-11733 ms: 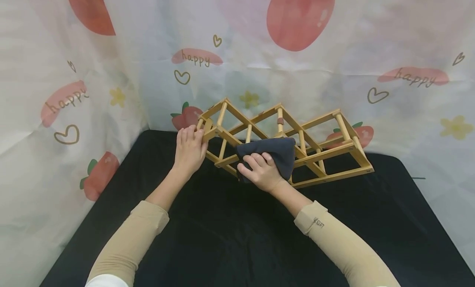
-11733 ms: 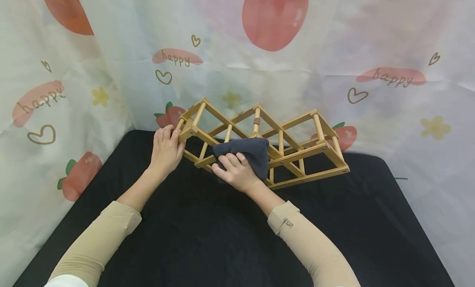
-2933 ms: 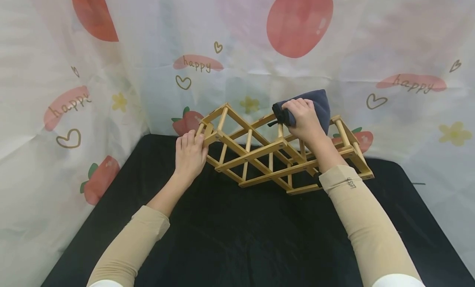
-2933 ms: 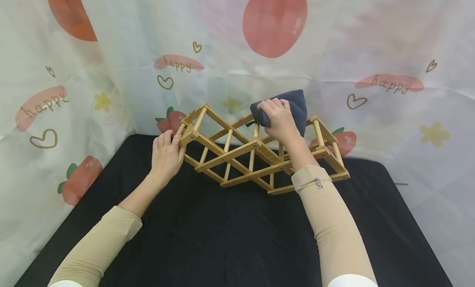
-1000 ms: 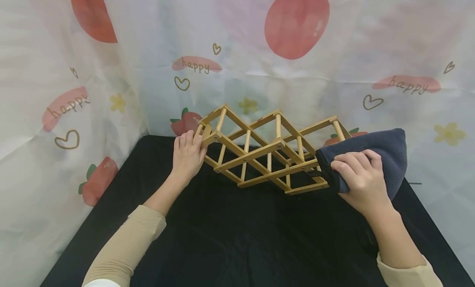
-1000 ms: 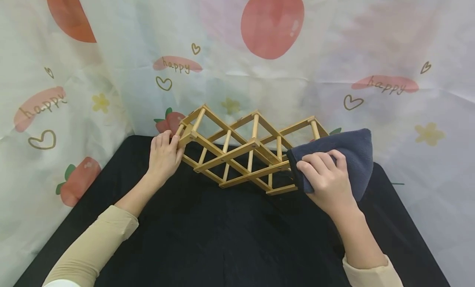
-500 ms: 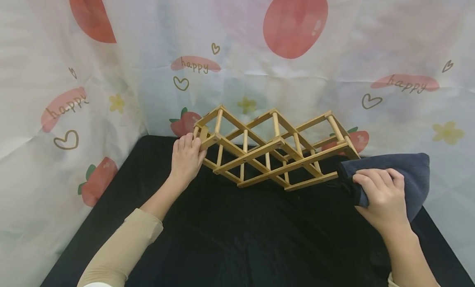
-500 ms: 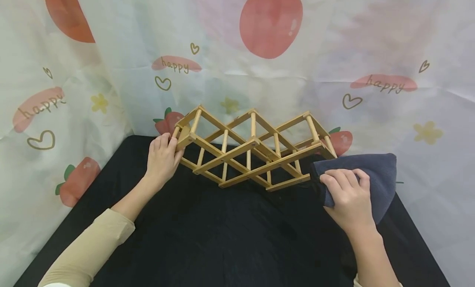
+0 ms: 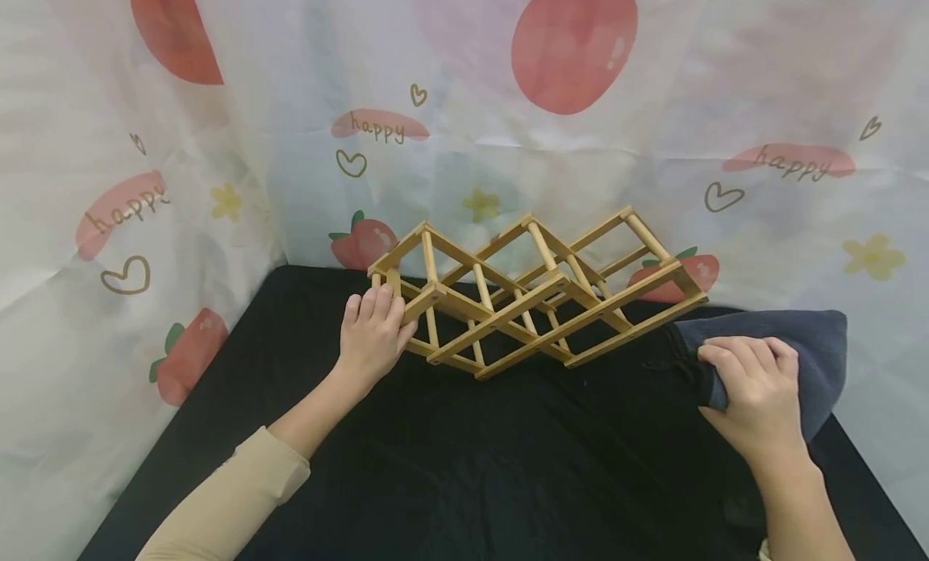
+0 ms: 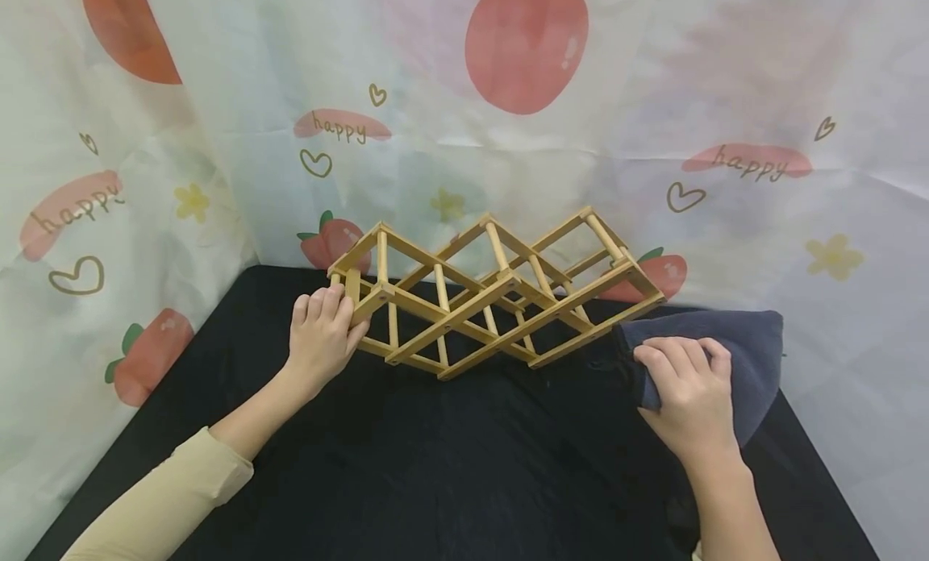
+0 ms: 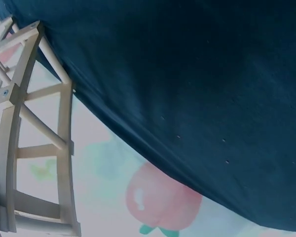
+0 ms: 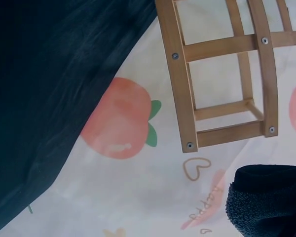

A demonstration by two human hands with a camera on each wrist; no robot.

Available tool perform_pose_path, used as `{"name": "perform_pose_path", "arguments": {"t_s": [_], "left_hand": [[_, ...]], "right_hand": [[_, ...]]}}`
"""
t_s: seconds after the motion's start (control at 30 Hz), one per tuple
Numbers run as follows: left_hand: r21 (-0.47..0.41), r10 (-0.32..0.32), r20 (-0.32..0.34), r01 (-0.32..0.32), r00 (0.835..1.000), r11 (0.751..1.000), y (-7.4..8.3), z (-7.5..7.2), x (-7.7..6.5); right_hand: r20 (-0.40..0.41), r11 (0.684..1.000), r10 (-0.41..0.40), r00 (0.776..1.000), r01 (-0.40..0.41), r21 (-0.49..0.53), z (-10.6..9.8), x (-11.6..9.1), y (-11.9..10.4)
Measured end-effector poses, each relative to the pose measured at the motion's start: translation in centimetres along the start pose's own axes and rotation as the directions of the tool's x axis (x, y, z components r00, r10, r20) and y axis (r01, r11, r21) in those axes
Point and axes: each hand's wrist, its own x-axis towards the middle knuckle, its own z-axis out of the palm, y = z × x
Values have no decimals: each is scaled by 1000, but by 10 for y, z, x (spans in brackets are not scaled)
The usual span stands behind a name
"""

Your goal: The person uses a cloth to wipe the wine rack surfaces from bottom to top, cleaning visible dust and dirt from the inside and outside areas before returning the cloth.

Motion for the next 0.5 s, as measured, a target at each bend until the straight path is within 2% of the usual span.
{"name": "perform_pose_path", "arguments": {"t_s": [0.27, 0.4, 0.5], "left_hand": [[-25, 26, -98, -29, 995, 999, 18, -9, -4], [-32, 31, -102, -35, 994, 999, 26, -12, -3], [-43, 52, -94, -56, 994, 997, 22, -14, -3]], "right_hand": [[-36, 1000, 7, 999, -7, 8, 2, 1, -5], [-61, 1000, 8, 998, -7, 22, 3, 3, -8], [-62, 1000, 5, 998, -4, 26, 5, 4, -8]]}}
